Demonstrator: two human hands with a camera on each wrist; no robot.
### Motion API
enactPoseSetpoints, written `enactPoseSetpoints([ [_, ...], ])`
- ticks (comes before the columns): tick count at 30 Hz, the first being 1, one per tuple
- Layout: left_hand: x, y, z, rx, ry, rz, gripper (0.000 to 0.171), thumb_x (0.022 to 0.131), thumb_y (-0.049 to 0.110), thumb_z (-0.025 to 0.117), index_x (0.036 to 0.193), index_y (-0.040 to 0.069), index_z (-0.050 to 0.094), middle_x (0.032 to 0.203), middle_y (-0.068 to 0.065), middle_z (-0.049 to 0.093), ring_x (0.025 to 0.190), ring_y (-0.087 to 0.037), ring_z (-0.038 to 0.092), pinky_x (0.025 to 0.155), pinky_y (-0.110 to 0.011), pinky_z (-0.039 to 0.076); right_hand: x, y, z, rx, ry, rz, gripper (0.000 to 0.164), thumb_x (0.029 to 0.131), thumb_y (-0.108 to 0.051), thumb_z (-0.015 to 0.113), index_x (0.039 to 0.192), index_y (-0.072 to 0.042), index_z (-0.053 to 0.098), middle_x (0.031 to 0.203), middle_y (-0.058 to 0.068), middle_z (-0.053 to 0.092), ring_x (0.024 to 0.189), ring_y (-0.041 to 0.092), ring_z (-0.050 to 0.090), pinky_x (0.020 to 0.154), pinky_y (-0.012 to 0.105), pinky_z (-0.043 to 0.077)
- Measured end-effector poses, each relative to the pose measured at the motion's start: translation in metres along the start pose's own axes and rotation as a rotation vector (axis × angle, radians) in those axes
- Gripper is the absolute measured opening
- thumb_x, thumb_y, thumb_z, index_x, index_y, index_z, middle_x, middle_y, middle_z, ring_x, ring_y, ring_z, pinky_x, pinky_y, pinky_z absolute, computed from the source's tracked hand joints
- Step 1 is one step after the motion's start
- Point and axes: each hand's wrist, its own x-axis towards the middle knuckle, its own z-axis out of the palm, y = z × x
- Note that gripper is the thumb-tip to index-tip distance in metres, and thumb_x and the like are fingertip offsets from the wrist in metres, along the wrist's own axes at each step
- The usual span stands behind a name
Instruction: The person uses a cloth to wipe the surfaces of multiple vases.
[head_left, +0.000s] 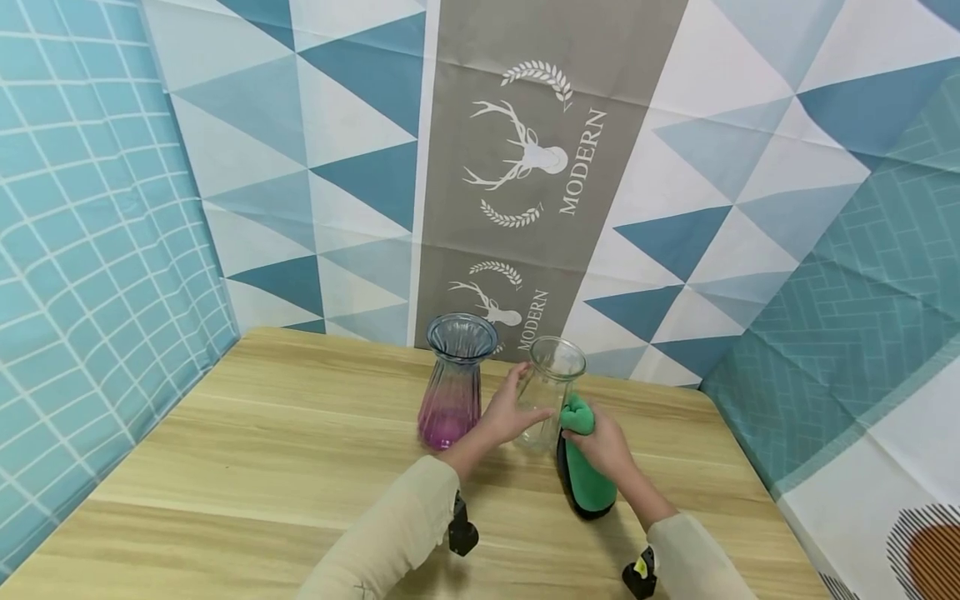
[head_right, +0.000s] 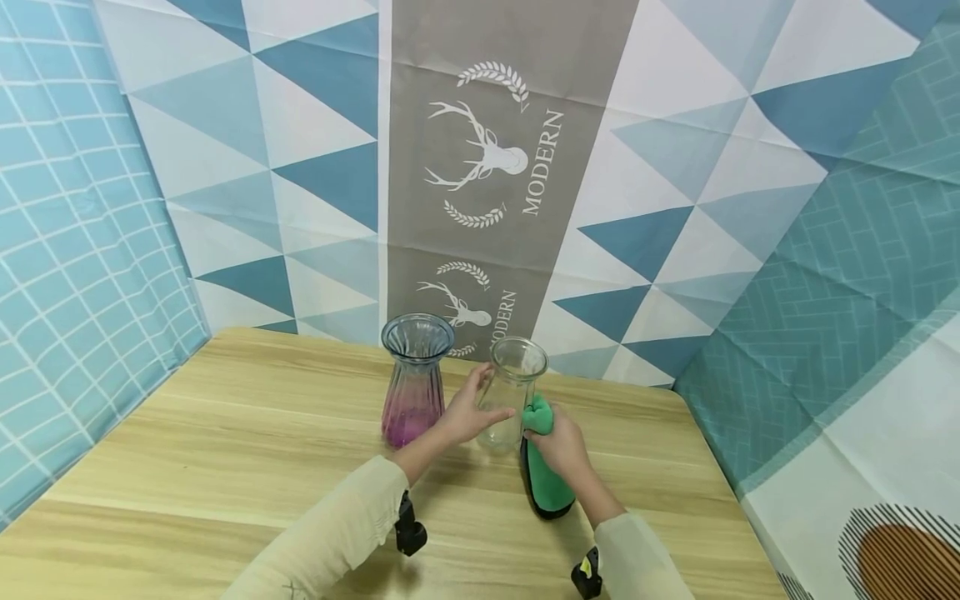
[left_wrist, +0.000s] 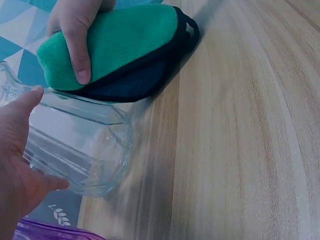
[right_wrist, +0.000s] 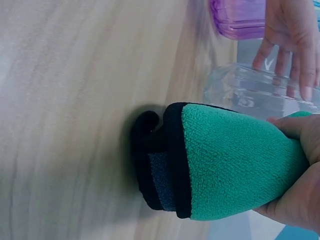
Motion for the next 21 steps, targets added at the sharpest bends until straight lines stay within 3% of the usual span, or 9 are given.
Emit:
enactPoseSetpoints([
  [7,0.001,0.004,0.004,0.031,0.046,-0.009,0.086,0.078,0.030,0.076,0.144,0.008,0.025,0.142,-0.019,0.040,0.131,-0.035,0.040,0.106,-0.049,0.038,-0.004,0.001,-0.006,-0.028,0.074,-0.017,0.050,0.084,-0.027,0.069,0.124,0.000,0.054,0.115,0.025,0.061,0.103,0.043,0.058,0.079,0.052,0.051],
  [13,0.000,0.005,0.005,0.039,0.064,-0.007,0.083,0.079,0.026,0.076,0.143,0.007,0.027,0.141,-0.020,0.041,0.130,-0.035,0.040,0.107,-0.049,0.037,-0.001,-0.001,-0.017,0.033,0.131,0.020,0.049,0.086,-0.024,0.067,0.127,-0.004,0.050,0.120,0.023,0.059,0.106,0.040,0.058,0.081,0.052,0.050],
  [21,0.001,0.005,0.006,0.036,0.067,-0.003,0.083,0.078,0.025,0.076,0.143,0.008,0.027,0.140,-0.020,0.042,0.130,-0.035,0.041,0.107,-0.049,0.037,0.004,-0.009,-0.014,0.070,0.164,-0.022,0.055,0.083,-0.022,0.072,0.129,-0.003,0.051,0.119,0.023,0.061,0.106,0.040,0.058,0.083,0.053,0.050],
])
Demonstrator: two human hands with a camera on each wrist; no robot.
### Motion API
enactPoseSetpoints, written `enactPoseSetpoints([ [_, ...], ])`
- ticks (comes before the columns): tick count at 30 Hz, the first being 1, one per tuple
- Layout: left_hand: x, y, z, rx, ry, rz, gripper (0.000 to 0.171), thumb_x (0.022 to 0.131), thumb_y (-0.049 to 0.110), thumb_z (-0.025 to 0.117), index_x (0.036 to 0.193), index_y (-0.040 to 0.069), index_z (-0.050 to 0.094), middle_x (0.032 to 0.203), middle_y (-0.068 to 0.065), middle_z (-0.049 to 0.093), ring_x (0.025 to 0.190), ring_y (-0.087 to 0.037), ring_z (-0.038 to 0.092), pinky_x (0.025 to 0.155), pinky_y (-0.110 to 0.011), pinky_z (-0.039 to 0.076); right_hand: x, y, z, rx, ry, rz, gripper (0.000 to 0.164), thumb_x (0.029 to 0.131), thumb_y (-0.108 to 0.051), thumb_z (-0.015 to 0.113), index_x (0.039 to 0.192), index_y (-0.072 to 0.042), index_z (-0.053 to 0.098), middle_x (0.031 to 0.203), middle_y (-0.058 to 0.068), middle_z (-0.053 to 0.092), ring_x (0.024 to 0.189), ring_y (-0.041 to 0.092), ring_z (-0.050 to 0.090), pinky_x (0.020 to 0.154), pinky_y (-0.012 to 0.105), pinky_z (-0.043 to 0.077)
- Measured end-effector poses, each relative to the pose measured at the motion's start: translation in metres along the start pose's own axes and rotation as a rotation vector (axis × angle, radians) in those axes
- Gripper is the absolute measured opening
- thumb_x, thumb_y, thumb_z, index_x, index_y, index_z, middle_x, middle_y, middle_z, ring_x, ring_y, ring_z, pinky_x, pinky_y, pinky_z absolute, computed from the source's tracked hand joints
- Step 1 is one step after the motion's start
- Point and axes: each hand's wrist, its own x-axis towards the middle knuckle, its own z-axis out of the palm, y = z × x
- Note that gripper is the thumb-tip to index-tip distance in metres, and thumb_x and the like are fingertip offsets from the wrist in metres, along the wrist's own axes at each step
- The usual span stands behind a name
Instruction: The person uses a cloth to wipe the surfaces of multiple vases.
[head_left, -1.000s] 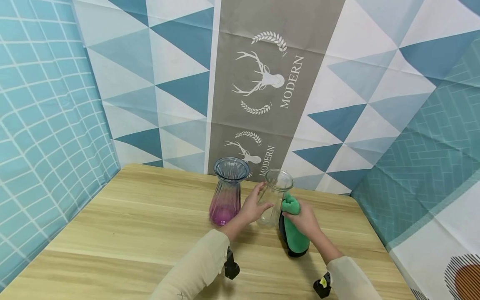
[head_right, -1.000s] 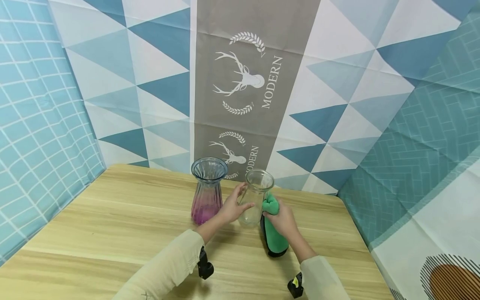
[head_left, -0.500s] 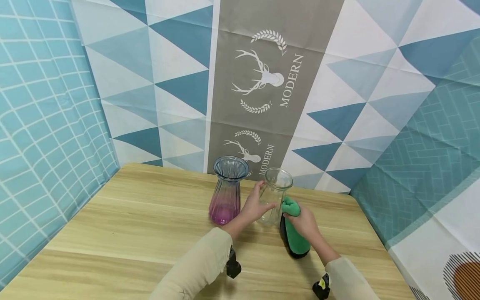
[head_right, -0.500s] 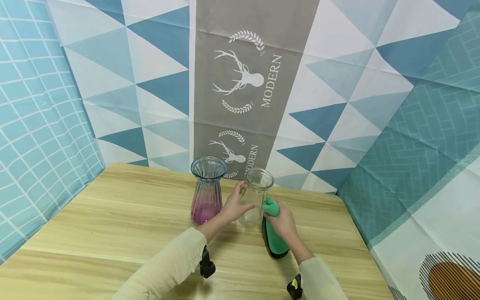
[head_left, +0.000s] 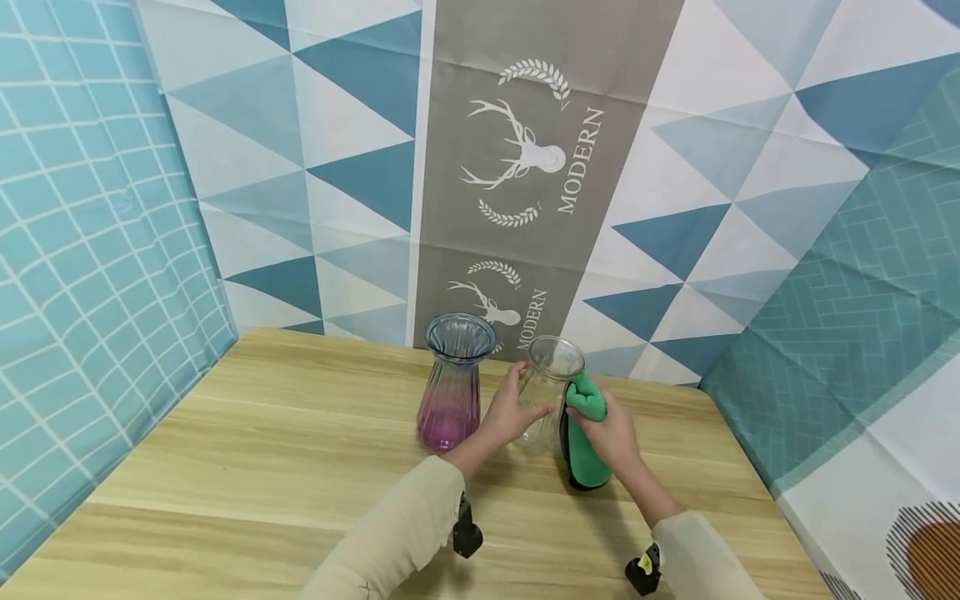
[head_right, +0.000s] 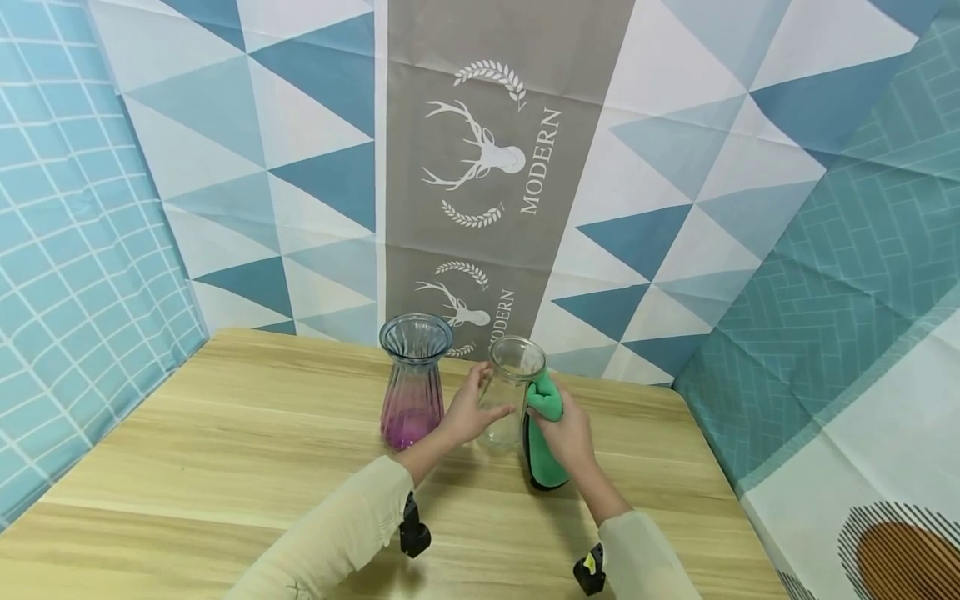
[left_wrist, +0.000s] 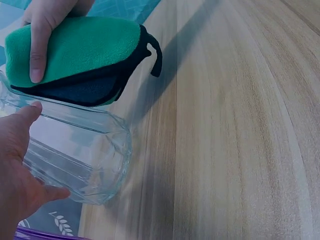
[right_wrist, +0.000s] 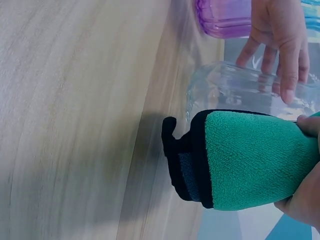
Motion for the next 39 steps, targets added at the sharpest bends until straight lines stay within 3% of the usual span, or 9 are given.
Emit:
enactPoseSetpoints([
  [11,-0.001,0.002,-0.001,-0.010,-0.014,-0.016,0.084,0.079,0.025,0.075,0.144,0.007,0.025,0.142,-0.019,0.039,0.131,-0.034,0.040,0.107,-0.049,0.037,-0.001,0.003,0.009,-0.062,-0.003,-0.022,0.045,0.081,-0.018,0.072,0.120,0.000,0.057,0.108,0.021,0.066,0.097,0.038,0.062,0.076,0.050,0.052],
  [18,0.000,0.001,0.000,-0.014,-0.018,-0.013,0.083,0.080,0.024,0.074,0.144,0.008,0.025,0.143,-0.017,0.039,0.132,-0.033,0.039,0.108,-0.049,0.036,-0.003,0.006,0.015,-0.076,-0.051,-0.007,0.046,0.081,-0.014,0.071,0.121,0.004,0.056,0.113,0.025,0.063,0.104,0.041,0.059,0.084,0.054,0.050],
  [27,0.000,0.001,-0.002,-0.006,-0.023,-0.021,0.085,0.080,0.025,0.074,0.145,0.006,0.023,0.143,-0.018,0.038,0.132,-0.035,0.039,0.107,-0.050,0.037,-0.005,0.013,0.021,-0.116,-0.114,0.008,0.050,0.081,-0.011,0.070,0.126,0.005,0.052,0.115,0.025,0.062,0.105,0.042,0.058,0.083,0.054,0.050],
  [39,-0.001,0.001,-0.003,0.025,-0.031,-0.016,0.086,0.080,0.028,0.073,0.146,0.006,0.022,0.143,-0.020,0.038,0.132,-0.034,0.039,0.107,-0.050,0.037,0.002,0.009,0.004,-0.066,-0.076,0.053,0.047,0.087,-0.022,0.066,0.126,-0.001,0.051,0.116,0.024,0.061,0.103,0.040,0.059,0.079,0.051,0.051],
])
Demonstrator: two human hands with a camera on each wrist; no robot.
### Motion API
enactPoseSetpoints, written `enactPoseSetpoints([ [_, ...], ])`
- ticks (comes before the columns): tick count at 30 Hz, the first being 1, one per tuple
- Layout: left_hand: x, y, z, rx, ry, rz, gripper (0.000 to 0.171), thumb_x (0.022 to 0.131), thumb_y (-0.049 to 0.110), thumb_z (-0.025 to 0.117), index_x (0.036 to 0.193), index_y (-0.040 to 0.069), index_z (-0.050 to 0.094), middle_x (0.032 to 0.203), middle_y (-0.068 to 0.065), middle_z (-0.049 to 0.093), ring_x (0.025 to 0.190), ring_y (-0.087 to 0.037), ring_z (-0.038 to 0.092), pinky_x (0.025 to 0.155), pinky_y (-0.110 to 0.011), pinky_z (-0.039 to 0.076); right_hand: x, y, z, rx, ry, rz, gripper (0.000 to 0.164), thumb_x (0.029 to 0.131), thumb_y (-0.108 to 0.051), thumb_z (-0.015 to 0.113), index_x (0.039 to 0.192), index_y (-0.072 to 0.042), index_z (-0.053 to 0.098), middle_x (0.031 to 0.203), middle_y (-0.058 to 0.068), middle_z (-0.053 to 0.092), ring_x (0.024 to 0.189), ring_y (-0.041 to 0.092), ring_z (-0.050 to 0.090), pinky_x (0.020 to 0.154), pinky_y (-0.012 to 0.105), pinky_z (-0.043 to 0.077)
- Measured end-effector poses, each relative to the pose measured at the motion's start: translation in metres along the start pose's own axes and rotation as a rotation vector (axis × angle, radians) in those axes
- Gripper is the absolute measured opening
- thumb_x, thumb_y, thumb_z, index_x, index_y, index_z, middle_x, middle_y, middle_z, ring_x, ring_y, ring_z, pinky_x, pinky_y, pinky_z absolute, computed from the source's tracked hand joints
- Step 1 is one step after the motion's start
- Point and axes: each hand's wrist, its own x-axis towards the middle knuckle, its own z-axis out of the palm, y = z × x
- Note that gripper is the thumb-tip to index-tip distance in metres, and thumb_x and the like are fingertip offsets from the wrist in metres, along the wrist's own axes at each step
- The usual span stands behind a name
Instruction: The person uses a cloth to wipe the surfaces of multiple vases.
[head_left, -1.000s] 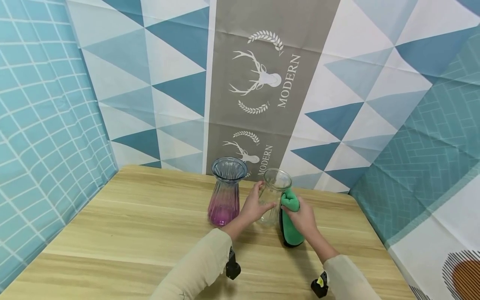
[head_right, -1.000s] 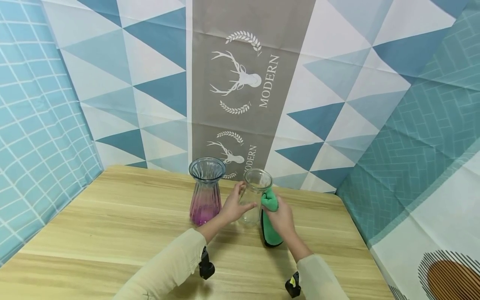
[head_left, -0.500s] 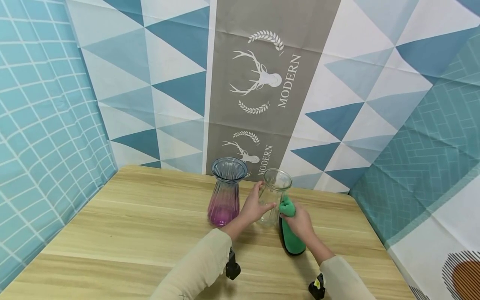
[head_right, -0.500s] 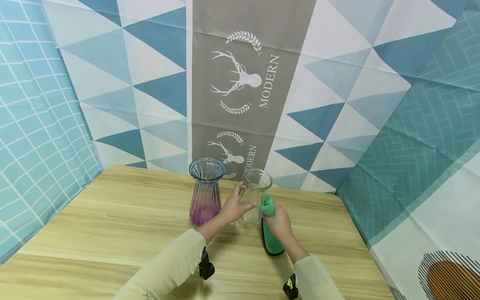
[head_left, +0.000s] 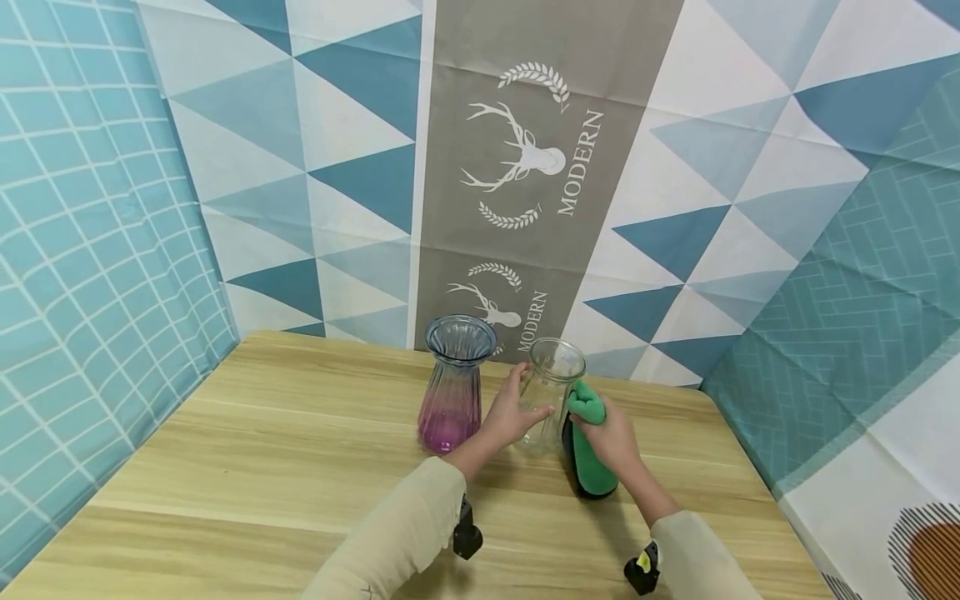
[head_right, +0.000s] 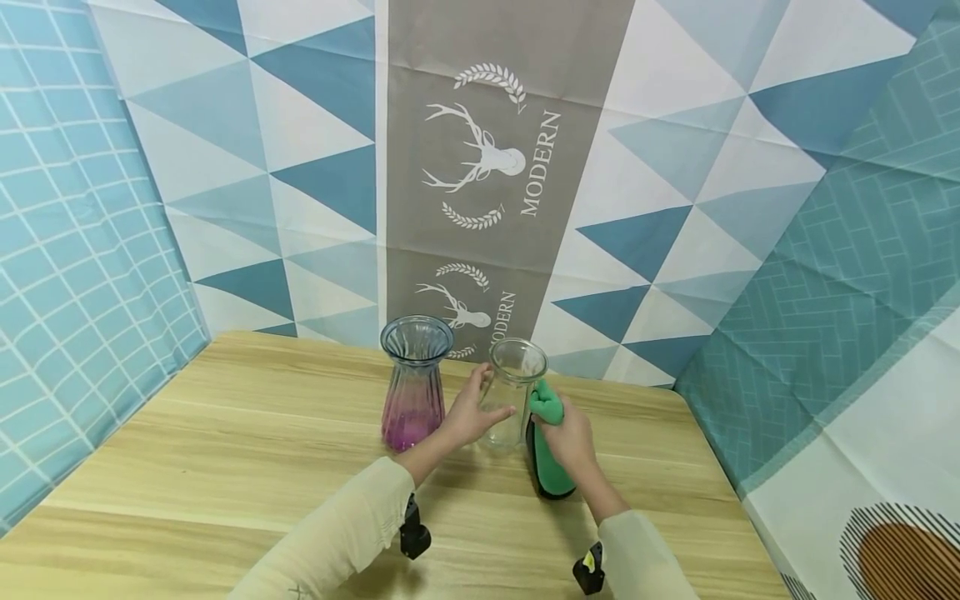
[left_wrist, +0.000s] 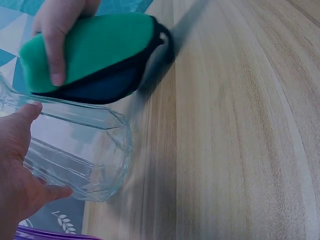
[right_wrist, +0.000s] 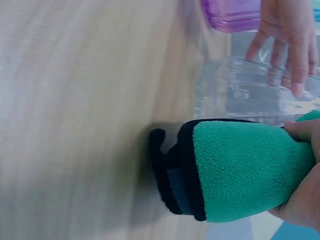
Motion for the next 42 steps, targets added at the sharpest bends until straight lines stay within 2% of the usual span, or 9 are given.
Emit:
enactPoseSetpoints([
  [7,0.001,0.001,0.001,0.004,0.001,-0.006,0.085,0.080,0.028,0.073,0.146,0.009,0.022,0.143,-0.018,0.038,0.132,-0.033,0.039,0.108,-0.048,0.037,0.006,-0.006,-0.009,0.055,0.045,-0.024,0.055,0.087,-0.023,0.066,0.135,-0.006,0.045,0.129,0.022,0.055,0.113,0.040,0.055,0.088,0.054,0.049],
  [14,0.001,0.001,0.001,0.013,0.001,-0.009,0.085,0.080,0.028,0.074,0.146,0.010,0.023,0.143,-0.018,0.039,0.132,-0.033,0.040,0.108,-0.047,0.037,0.004,-0.007,-0.007,0.040,0.060,-0.035,0.041,0.084,-0.021,0.070,0.118,-0.002,0.056,0.111,0.021,0.064,0.099,0.036,0.061,0.077,0.049,0.051],
  [20,0.001,0.002,0.001,0.010,-0.002,-0.017,0.085,0.080,0.028,0.073,0.146,0.010,0.022,0.143,-0.018,0.038,0.132,-0.034,0.039,0.108,-0.048,0.037,0.003,-0.006,-0.005,0.026,0.031,-0.046,0.040,0.083,-0.019,0.070,0.115,-0.001,0.056,0.110,0.022,0.064,0.101,0.038,0.060,0.078,0.050,0.051],
  [28,0.000,0.002,0.001,-0.001,-0.002,-0.013,0.085,0.080,0.028,0.073,0.146,0.010,0.022,0.143,-0.019,0.037,0.132,-0.033,0.039,0.107,-0.048,0.037,0.003,0.000,-0.003,0.005,-0.020,-0.060,0.048,0.083,-0.015,0.070,0.127,-0.002,0.053,0.121,0.023,0.060,0.111,0.041,0.056,0.089,0.055,0.048],
  [42,0.002,0.000,0.004,0.002,0.021,0.004,0.085,0.078,0.026,0.075,0.144,0.009,0.025,0.140,-0.019,0.040,0.130,-0.033,0.041,0.106,-0.048,0.038,0.004,0.013,0.004,-0.022,-0.077,-0.090,0.047,0.082,-0.010,0.070,0.124,0.000,0.055,0.118,0.022,0.061,0.109,0.040,0.057,0.087,0.053,0.049],
])
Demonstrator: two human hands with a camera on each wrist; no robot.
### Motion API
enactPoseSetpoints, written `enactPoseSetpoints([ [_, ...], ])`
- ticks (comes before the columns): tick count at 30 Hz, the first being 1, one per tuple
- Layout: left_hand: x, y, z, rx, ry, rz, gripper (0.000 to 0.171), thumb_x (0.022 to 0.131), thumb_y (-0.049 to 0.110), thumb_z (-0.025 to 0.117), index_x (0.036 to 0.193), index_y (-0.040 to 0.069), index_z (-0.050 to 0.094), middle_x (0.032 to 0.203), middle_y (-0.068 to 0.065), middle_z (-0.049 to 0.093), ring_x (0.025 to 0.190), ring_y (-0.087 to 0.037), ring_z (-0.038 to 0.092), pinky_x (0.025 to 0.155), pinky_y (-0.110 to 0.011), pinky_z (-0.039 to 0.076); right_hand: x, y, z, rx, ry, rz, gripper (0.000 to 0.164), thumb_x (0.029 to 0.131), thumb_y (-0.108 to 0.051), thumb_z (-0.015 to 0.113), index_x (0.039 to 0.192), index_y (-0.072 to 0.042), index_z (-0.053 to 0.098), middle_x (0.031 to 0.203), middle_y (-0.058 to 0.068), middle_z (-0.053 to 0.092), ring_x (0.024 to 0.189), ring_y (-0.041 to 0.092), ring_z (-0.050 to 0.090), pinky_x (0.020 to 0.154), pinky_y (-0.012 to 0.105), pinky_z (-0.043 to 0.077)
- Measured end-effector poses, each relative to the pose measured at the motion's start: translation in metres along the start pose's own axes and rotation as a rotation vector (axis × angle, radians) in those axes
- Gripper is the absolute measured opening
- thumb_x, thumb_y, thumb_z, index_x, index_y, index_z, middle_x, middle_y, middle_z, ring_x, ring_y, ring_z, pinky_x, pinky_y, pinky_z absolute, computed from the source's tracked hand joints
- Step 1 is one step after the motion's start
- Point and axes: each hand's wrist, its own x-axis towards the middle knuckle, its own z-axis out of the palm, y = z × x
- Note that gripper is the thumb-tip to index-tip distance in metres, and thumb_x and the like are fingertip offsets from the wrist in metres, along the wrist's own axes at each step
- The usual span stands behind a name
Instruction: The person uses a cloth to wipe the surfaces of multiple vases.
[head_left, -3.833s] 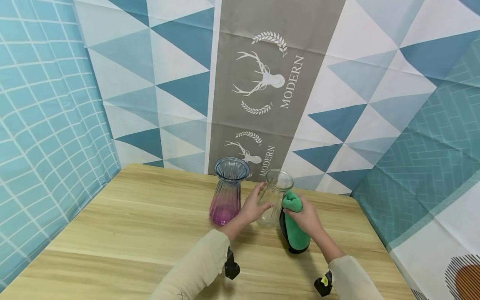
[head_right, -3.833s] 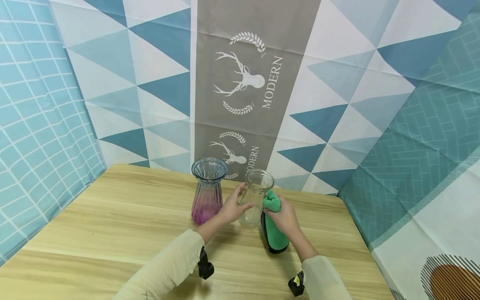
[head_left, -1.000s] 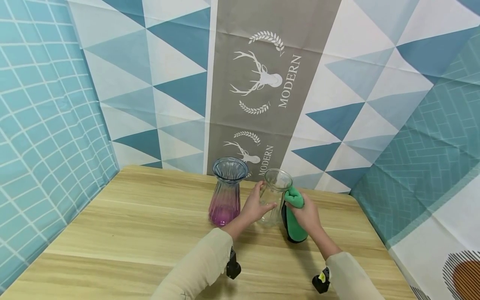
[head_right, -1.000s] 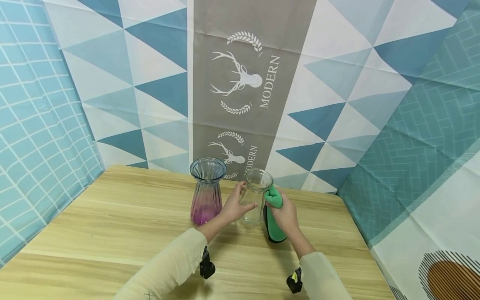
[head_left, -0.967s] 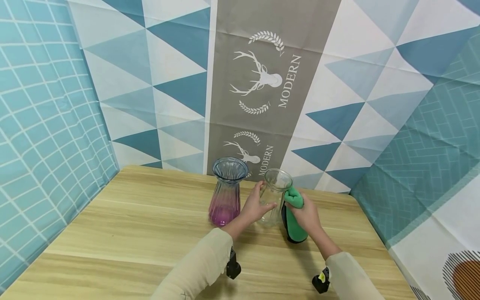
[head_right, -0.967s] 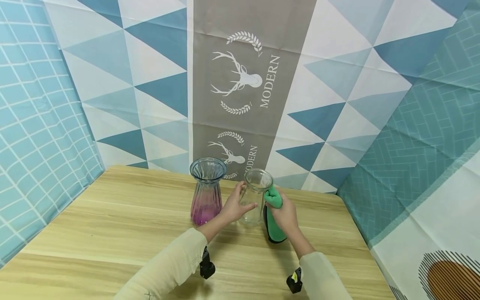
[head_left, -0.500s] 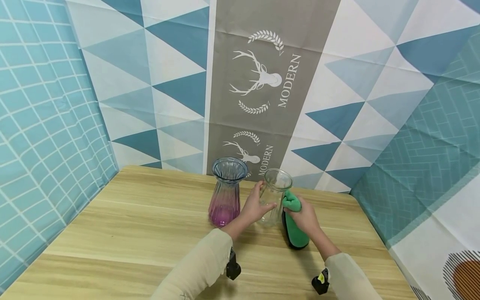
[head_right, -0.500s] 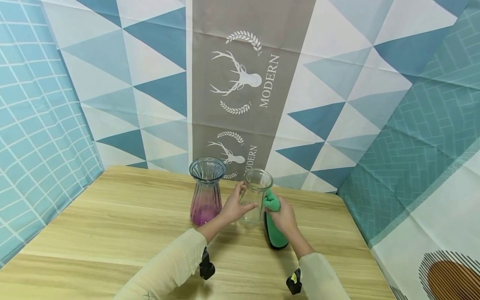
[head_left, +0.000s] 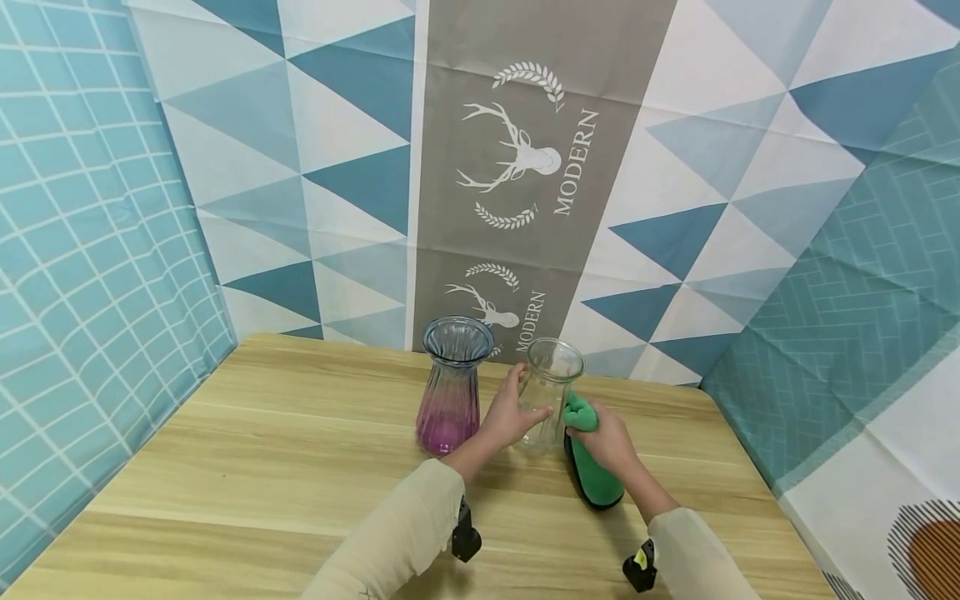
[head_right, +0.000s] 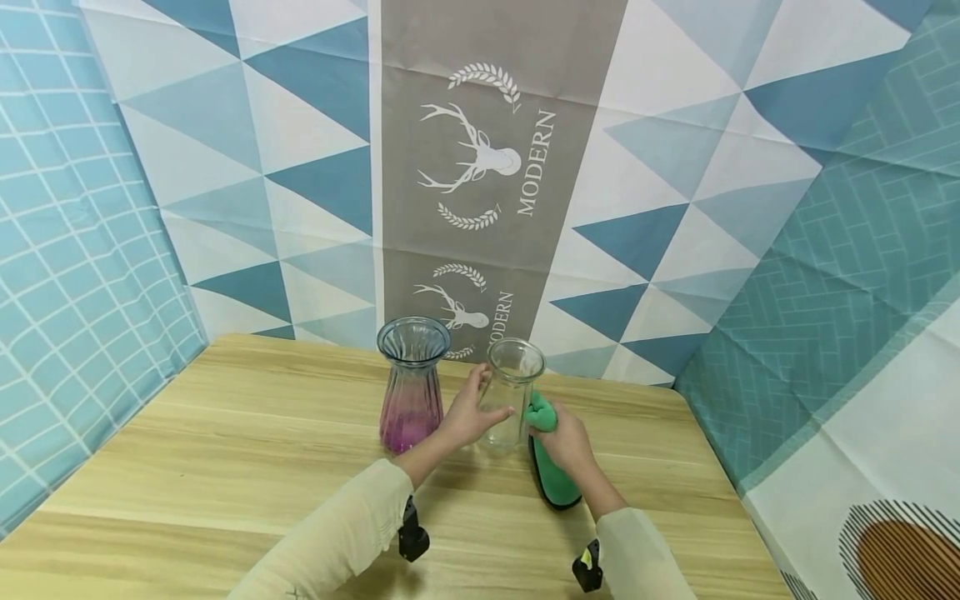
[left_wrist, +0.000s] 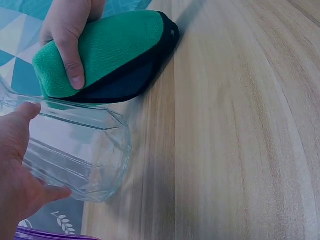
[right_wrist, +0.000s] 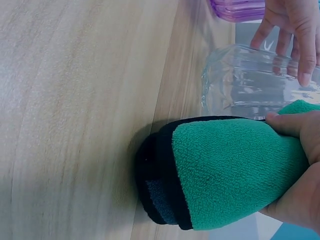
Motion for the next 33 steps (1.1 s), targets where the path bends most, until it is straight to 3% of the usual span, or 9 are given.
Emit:
enactPoseSetpoints([
  [9,0.000,0.002,0.000,0.001,-0.012,0.019,0.083,0.079,0.025,0.075,0.143,0.007,0.026,0.140,-0.019,0.040,0.130,-0.033,0.041,0.105,-0.047,0.039,-0.001,0.002,-0.007,-0.024,-0.022,0.026,0.052,0.084,-0.015,0.068,0.131,-0.002,0.050,0.124,0.023,0.058,0.112,0.041,0.055,0.088,0.054,0.048],
  [23,0.000,-0.001,-0.002,0.025,-0.001,0.020,0.084,0.077,0.026,0.075,0.143,0.006,0.027,0.138,-0.019,0.043,0.127,-0.033,0.044,0.105,-0.047,0.040,0.009,-0.010,-0.020,0.097,0.061,0.020,0.060,0.087,-0.017,0.066,0.140,-0.009,0.041,0.139,0.021,0.047,0.126,0.040,0.046,0.096,0.054,0.045],
  [33,0.000,0.000,-0.003,-0.001,-0.008,0.019,0.081,0.077,0.024,0.075,0.142,0.009,0.028,0.137,-0.019,0.043,0.127,-0.033,0.044,0.104,-0.046,0.041,0.008,-0.011,-0.015,0.038,0.078,-0.016,0.052,0.085,-0.017,0.068,0.132,-0.005,0.050,0.125,0.023,0.058,0.114,0.041,0.054,0.090,0.056,0.047],
])
